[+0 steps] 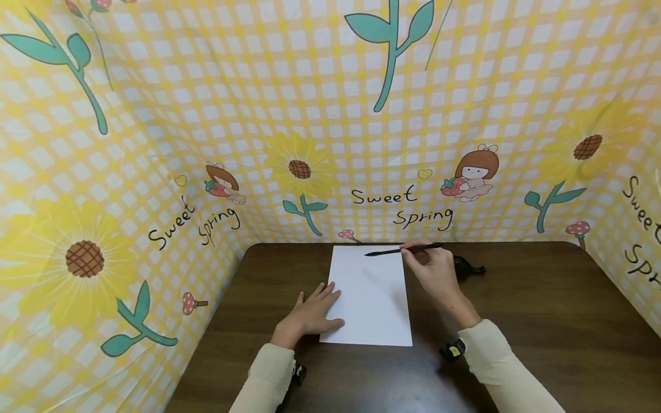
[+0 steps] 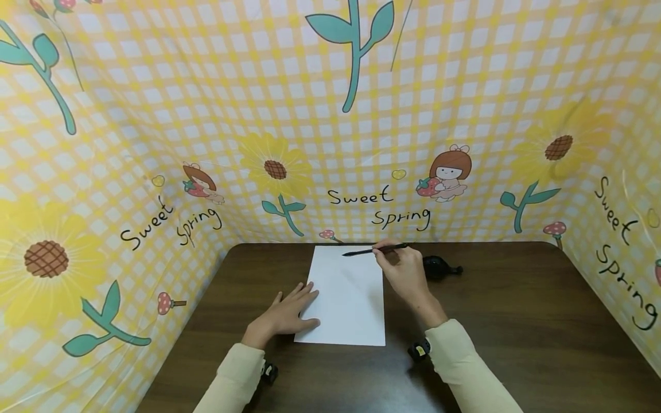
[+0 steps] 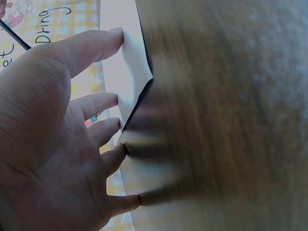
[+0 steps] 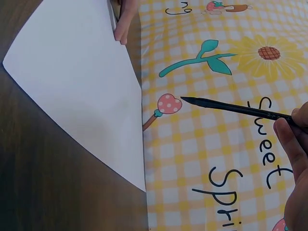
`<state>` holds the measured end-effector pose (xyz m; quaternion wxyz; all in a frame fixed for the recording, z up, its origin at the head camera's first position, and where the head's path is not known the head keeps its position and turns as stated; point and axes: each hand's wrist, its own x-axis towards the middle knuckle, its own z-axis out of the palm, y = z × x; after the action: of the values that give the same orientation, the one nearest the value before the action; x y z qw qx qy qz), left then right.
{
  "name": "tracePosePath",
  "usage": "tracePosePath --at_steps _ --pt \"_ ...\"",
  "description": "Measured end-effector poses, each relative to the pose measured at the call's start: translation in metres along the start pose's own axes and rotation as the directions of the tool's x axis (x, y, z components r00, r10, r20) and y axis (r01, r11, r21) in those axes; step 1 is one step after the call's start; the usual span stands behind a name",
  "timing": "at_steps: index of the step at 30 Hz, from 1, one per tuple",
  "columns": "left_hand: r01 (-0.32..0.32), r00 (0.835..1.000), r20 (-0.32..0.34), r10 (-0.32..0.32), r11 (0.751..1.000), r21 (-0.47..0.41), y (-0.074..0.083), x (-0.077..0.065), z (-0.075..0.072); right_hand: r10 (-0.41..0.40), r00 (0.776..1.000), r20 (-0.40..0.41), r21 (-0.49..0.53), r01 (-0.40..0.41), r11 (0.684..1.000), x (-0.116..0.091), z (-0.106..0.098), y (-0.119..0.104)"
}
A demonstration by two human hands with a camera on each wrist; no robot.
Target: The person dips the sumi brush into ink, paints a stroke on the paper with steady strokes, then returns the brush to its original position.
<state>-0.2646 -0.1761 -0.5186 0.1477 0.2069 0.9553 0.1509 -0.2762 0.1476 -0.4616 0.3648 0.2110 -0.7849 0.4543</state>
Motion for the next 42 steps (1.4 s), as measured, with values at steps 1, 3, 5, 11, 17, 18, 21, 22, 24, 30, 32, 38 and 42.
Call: tracePosePath --at_steps 1,3,5,11,17,18,21,22,24,30,32,38,42 --pt "0.001 1.000 0.000 -0.001 1.000 0.001 0.000 0.000 0.000 -0.002 1.000 0.004 0.001 0.002 1.000 0.000 0.001 0.000" --pt "0.001 1.000 -0.002 -0.001 1.000 0.000 -0.001 0.001 -0.001 -0.009 1.000 0.009 0.006 0.009 1.000 -0.001 0.003 -0.001" --pt "0.004 1.000 -0.002 -0.004 1.000 0.001 -0.001 0.001 -0.001 -0.021 1.000 0.014 0.008 0.021 1.000 -0.001 0.005 -0.001" --pt "0.007 1.000 -0.002 -0.007 1.000 -0.006 -0.001 0.001 -0.001 -0.006 0.999 0.033 0.053 0.005 0.999 -0.003 0.011 -0.001" --pt "0.010 1.000 -0.003 -0.010 1.000 -0.002 -0.002 0.001 -0.001 0.016 0.999 0.052 0.077 -0.020 0.997 -0.005 0.018 -0.001" --pt "0.010 1.000 -0.003 -0.010 1.000 -0.002 -0.002 0.001 -0.001 0.016 0.998 0.056 0.078 -0.020 0.997 -0.005 0.019 -0.001" --pt "0.008 1.000 -0.003 -0.008 1.000 0.000 -0.002 0.001 -0.001 0.015 0.998 0.068 0.076 -0.020 0.997 -0.006 0.022 -0.001" --pt "0.008 1.000 -0.003 -0.008 1.000 0.000 -0.002 0.002 -0.001 0.014 0.997 0.071 0.071 -0.019 0.997 -0.007 0.023 0.000" --pt "0.007 1.000 -0.003 -0.007 1.000 -0.001 -0.002 0.002 -0.002 0.012 0.997 0.079 0.068 -0.017 0.998 -0.008 0.025 0.000" --pt "0.005 1.000 -0.004 -0.005 1.000 -0.002 -0.001 0.001 -0.002 0.017 0.994 0.107 0.046 -0.022 0.999 -0.012 0.030 0.000" --pt "0.004 1.000 -0.003 -0.004 1.000 -0.005 -0.001 0.000 -0.001 0.020 0.994 0.111 0.044 -0.025 0.999 -0.014 0.032 0.000" --pt "-0.001 1.000 -0.005 0.001 1.000 -0.011 0.000 -0.001 0.000 0.040 0.991 0.124 0.066 -0.049 0.997 -0.018 0.038 -0.001" --pt "-0.003 1.000 -0.007 0.003 1.000 -0.015 0.000 -0.001 0.000 0.070 0.987 0.143 0.068 -0.080 0.995 -0.021 0.041 -0.001"
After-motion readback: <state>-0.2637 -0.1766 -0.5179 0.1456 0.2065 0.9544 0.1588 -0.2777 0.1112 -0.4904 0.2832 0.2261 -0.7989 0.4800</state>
